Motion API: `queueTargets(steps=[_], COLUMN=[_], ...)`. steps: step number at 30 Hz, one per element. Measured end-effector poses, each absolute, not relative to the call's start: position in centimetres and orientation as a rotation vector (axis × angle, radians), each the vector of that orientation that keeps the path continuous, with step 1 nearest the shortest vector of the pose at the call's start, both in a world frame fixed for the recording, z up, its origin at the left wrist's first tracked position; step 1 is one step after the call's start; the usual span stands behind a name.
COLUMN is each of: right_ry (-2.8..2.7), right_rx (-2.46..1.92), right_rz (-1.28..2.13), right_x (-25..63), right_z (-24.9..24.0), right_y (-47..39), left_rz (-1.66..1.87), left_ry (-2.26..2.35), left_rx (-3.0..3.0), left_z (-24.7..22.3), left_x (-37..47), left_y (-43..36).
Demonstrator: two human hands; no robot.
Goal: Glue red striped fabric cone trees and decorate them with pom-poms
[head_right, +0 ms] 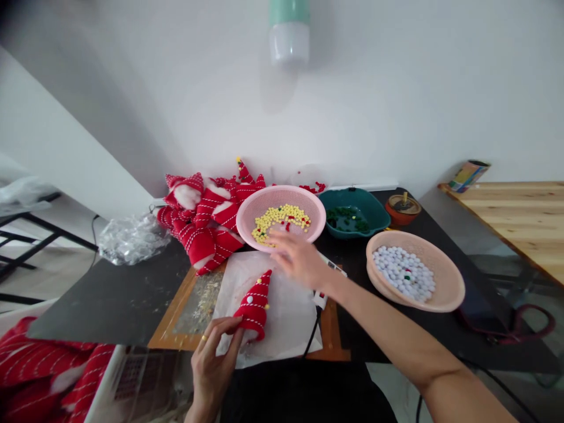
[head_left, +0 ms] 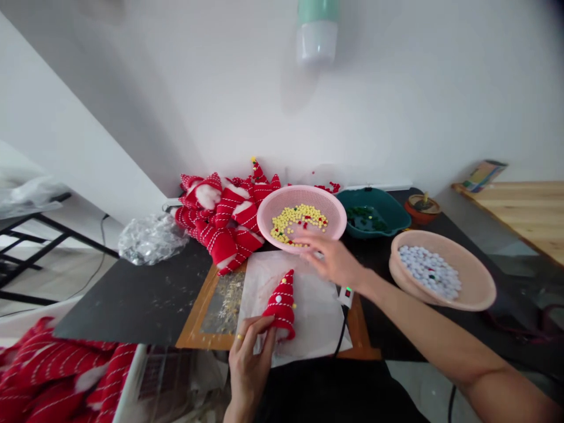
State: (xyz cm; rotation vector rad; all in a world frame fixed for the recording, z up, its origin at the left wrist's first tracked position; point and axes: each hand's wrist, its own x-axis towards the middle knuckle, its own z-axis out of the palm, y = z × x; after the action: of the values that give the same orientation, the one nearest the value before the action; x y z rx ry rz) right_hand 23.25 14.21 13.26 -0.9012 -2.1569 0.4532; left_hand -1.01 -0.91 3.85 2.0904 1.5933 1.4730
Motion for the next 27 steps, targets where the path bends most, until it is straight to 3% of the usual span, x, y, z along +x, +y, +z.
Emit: queueTargets(steps=[4,10,18,27], right_ry=[-2.115,-2.068,-2.034,-1.852], right_rx=[-1.785,-2.343,-2.476,-2.298], right_rz=[0.215,0.464,0.651,0.658], right_x=[30.0,35.9,35.2,37.1], right_z=[17.7,16.4,12.0,13.5], right_y=[21.0,28.1,29.5,29.8], left_rz=[1.473,1.484,1.508,1.498], left_ry=[1.603,1.589,1.597,1.587], left_rx=[2.084,2.114,2.087,2.103], left_z=[3.7,3.5,3.6,4.3], left_x=[-1.3,-1.3,-1.5,-1.5], left_y=[-0.9,-0.6,-0.5,-0.5])
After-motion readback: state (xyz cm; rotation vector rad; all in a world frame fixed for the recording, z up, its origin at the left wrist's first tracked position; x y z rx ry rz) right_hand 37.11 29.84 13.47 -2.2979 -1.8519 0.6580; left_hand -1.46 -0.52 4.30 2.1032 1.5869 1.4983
